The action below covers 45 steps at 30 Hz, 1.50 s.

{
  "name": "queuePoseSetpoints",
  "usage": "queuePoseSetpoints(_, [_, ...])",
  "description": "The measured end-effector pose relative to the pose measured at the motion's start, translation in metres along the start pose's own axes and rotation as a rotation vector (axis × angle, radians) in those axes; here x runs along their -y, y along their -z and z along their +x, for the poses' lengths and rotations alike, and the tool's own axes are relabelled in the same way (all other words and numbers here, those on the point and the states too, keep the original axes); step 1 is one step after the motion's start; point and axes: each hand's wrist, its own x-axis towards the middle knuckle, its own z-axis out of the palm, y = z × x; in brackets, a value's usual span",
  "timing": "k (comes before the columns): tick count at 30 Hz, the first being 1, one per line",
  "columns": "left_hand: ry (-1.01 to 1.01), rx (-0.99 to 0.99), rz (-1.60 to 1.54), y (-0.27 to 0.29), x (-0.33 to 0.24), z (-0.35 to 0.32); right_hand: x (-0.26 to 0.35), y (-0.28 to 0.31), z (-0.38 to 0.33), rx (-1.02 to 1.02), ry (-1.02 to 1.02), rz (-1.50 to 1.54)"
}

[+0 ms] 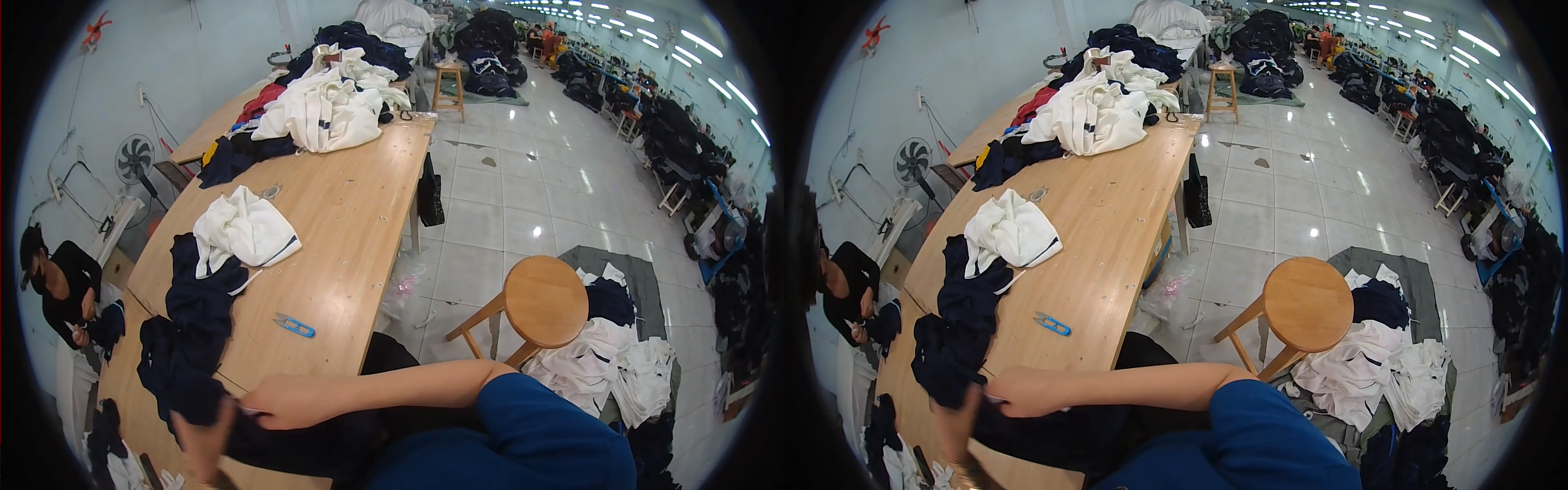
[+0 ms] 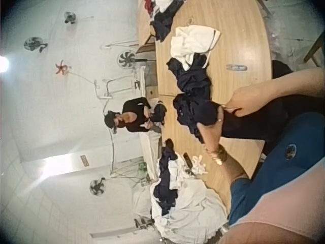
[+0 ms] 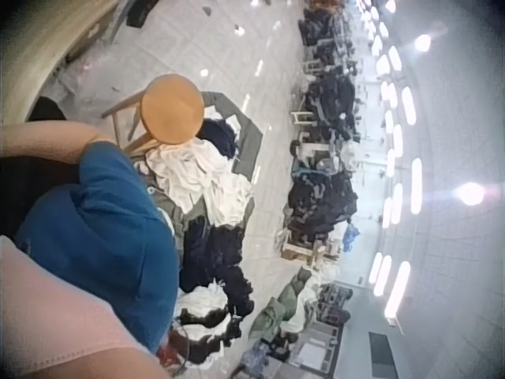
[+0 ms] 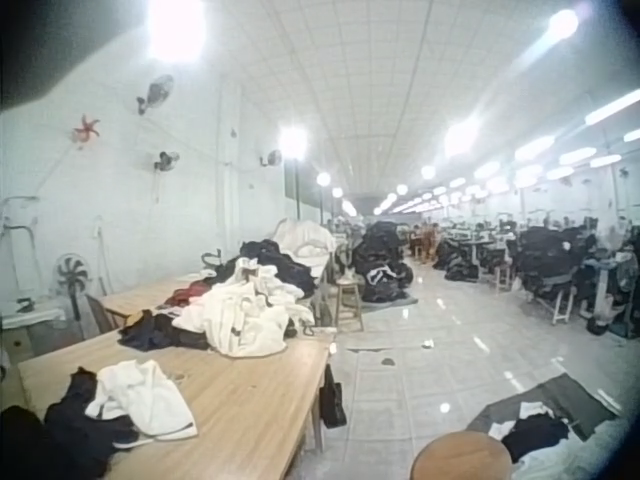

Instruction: Inspecting and sorting various garments on a workbench in a factory setting.

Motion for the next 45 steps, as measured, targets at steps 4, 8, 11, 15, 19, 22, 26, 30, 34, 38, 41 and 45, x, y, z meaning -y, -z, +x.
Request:
queuePoseSetpoints(4, [0.272,-0.019,0.259,0.051,-0.056,0.055,0.019,0.009,0.026,-0.151,0.023,0.117])
queuePoseSetpoints(8, [-0.263,0.132,0.463,0.012,-0.017,0.059,-0.008,-0.024,0.021,-0.117,-0.119,-0.118])
queuePoseSetpoints(11, [-0.186,0.524,0.357,-0.065,0.042,0.012,-0.047,-0.059,-0.012,0.125,-0.194,-0.266])
queuePoseSetpoints(15, [-0.274,0.581,0.254,-0.151,0.104,-0.049,-0.091,-0.089,-0.056,0.064,-0.063,-0.429])
queuePoseSetpoints(19, [-0.164,0.485,0.235,-0.155,0.08,-0.046,-0.103,-0.086,-0.072,-0.104,-0.161,-0.287])
queuePoseSetpoints(22, [-0.128,0.6,0.13,-0.146,0.084,-0.033,-0.118,-0.091,-0.07,-0.104,-0.27,-0.31])
queuePoseSetpoints(26, [0.208,1.153,-0.312,-0.12,0.107,0.008,-0.113,-0.094,-0.07,-0.1,-0.221,-0.396])
queuePoseSetpoints(30, [0.473,1.33,-0.33,-0.119,0.117,0.036,-0.119,-0.1,-0.075,-0.145,-0.129,-0.404])
queuePoseSetpoints(34, [-0.192,1.347,0.206,-0.134,0.107,0.046,-0.122,-0.104,-0.071,-0.169,-0.091,-0.45])
queuePoseSetpoints(38, [-0.574,1.237,0.659,-0.139,0.069,0.055,-0.123,-0.104,-0.071,-0.128,-0.106,-0.47])
queuePoseSetpoints(41, [-0.327,1.111,0.421,-0.138,0.06,0.054,-0.121,-0.101,-0.069,-0.166,-0.098,-0.426])
queuePoseSetpoints(45, [0.538,0.906,-0.242,-0.136,0.046,0.03,-0.118,-0.093,-0.069,-0.039,-0.24,-0.392])
